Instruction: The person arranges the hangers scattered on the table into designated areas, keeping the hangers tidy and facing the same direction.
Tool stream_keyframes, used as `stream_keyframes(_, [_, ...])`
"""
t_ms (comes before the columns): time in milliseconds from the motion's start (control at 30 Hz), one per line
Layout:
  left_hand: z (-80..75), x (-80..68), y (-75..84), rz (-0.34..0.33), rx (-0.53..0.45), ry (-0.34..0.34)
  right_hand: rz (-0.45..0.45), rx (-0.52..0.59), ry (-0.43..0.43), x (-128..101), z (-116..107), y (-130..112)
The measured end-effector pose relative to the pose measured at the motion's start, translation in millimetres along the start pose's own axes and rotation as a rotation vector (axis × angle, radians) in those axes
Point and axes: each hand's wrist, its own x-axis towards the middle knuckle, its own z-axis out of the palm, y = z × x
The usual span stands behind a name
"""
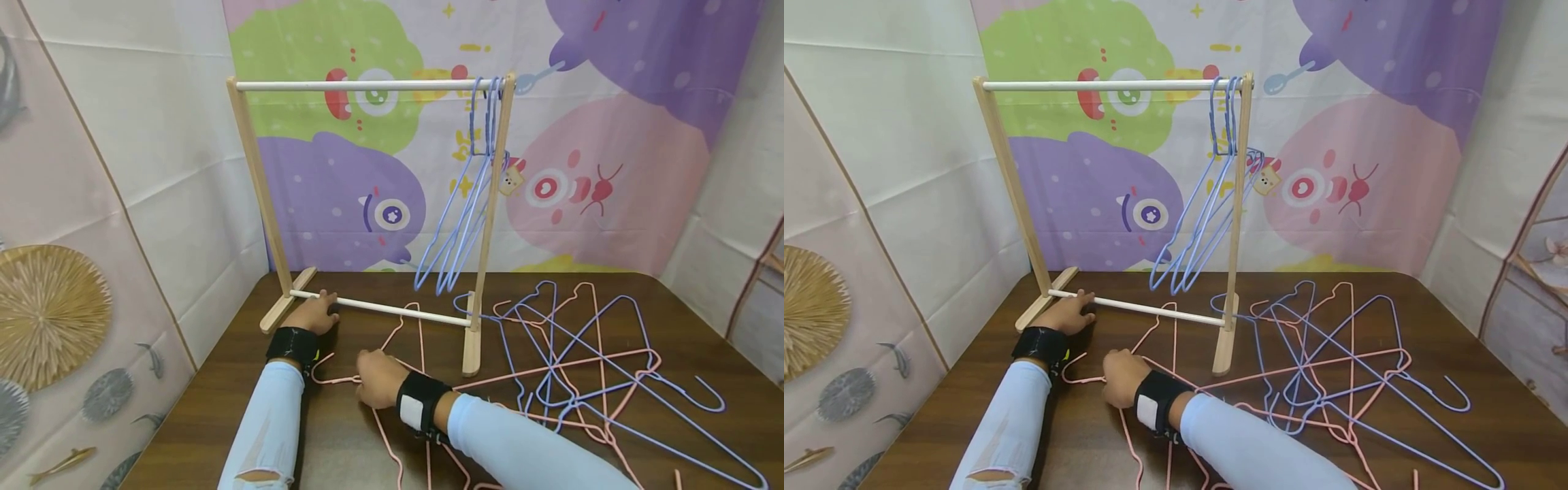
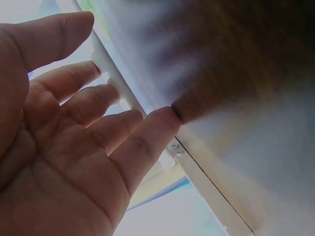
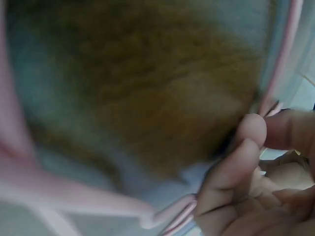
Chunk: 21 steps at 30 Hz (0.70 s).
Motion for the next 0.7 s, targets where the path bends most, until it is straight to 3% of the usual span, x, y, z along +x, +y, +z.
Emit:
stream_keyframes(133, [-0.4, -0.2, -0.3, 0.007, 0.006, 0.008, 0.039, -0.073, -0.009, -0.1, -1.9, -1.7])
stream_keyframes(300, [-1.6, -1.0, -0.1, 0.012, 0.003, 0.008, 0.021, -0.162, -0.022, -0.8, -1.3, -4.0])
stream_keyframes(500, [-2.0, -1.1, -0.7, 0.013, 0.003, -0.002, 0.087, -0.199, -0.087, -3.9, -0.4, -5.9])
stream_keyframes(700, [-2.5, 0.0, 1.3, 0.017, 0.006, -0.008, 0.125, -0.231, -0.032, -10.5, 6.4, -0.4])
